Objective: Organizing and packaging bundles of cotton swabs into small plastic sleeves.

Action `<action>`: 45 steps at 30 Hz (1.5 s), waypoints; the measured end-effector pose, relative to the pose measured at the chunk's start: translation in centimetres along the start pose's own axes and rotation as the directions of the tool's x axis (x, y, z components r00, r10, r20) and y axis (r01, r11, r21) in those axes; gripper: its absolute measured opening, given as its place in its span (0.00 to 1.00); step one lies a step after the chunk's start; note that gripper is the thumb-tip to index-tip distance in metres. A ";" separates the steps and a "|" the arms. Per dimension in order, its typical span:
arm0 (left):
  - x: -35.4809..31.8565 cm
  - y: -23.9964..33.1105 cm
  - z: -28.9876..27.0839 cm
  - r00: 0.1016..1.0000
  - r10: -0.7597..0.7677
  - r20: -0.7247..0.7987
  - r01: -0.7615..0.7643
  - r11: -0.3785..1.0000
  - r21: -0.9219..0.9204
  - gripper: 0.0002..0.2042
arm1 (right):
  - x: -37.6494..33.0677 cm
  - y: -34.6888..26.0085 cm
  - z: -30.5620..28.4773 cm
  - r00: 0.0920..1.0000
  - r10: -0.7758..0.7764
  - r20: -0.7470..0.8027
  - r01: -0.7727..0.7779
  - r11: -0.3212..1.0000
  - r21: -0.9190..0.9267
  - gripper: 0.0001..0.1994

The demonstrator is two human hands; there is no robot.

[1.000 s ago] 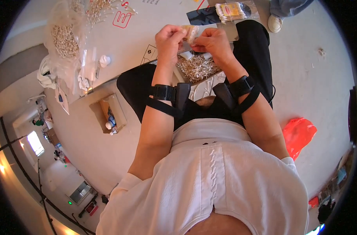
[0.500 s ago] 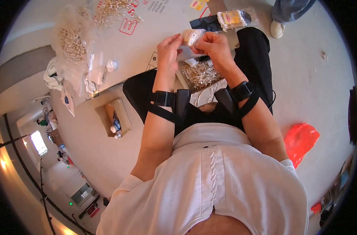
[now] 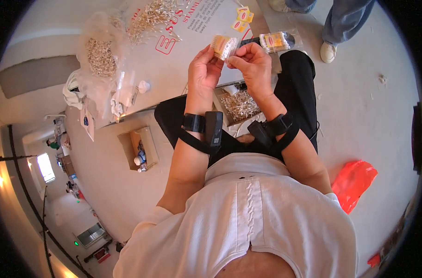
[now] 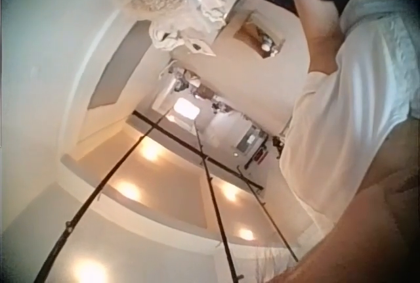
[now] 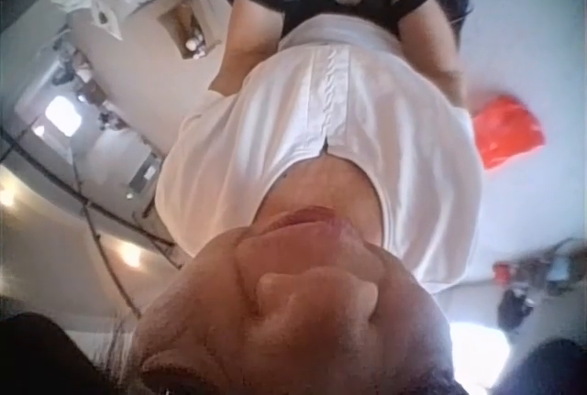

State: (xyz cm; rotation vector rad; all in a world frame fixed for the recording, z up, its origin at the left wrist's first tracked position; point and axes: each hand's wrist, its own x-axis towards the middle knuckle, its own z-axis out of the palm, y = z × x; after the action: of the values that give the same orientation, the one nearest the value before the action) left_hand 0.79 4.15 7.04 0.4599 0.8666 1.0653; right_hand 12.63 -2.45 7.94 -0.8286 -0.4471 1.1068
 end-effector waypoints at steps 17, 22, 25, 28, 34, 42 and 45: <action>-1.0 1.1 2.0 0.992 0.123 -0.037 -0.126 0.988 -0.091 0.11 | -1.1 -1.3 1.5 0.996 -0.090 -0.001 0.090 0.996 -0.024 0.03; -1.1 0.9 2.0 0.986 0.146 -0.079 -0.153 0.984 -0.095 0.09 | -1.3 -1.1 1.0 0.994 -0.106 0.028 0.106 0.994 0.023 0.03; -0.7 0.8 1.6 0.986 0.138 -0.089 -0.146 0.985 -0.095 0.09 | -1.3 -0.8 0.7 0.988 -0.135 0.069 0.138 0.990 -0.037 0.05; 0.2 1.2 0.4 0.994 0.091 -0.061 -0.098 0.987 -0.131 0.09 | -1.5 -1.0 1.2 0.969 -0.225 0.100 0.239 0.958 -0.157 0.07; 0.7 1.1 0.7 0.997 0.062 -0.048 -0.068 0.990 -0.124 0.04 | -1.0 -1.1 1.3 0.945 -0.307 0.109 0.322 0.934 -0.154 0.10; -0.1 1.1 0.8 0.982 0.185 0.047 -0.186 0.982 0.016 0.05 | -1.2 -2.0 1.4 0.864 -0.476 0.166 0.493 0.727 -0.479 0.08; 0.0 1.1 0.2 0.987 0.156 -0.045 -0.160 0.983 -0.096 0.05 | -1.4 -1.6 1.4 0.877 -0.452 0.161 0.470 0.739 -0.483 0.09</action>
State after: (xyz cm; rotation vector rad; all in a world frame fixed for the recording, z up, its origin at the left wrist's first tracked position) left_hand 0.34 4.68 7.89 0.4313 0.8160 1.2605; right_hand 12.08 -3.60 10.17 -1.0856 -0.9507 0.5294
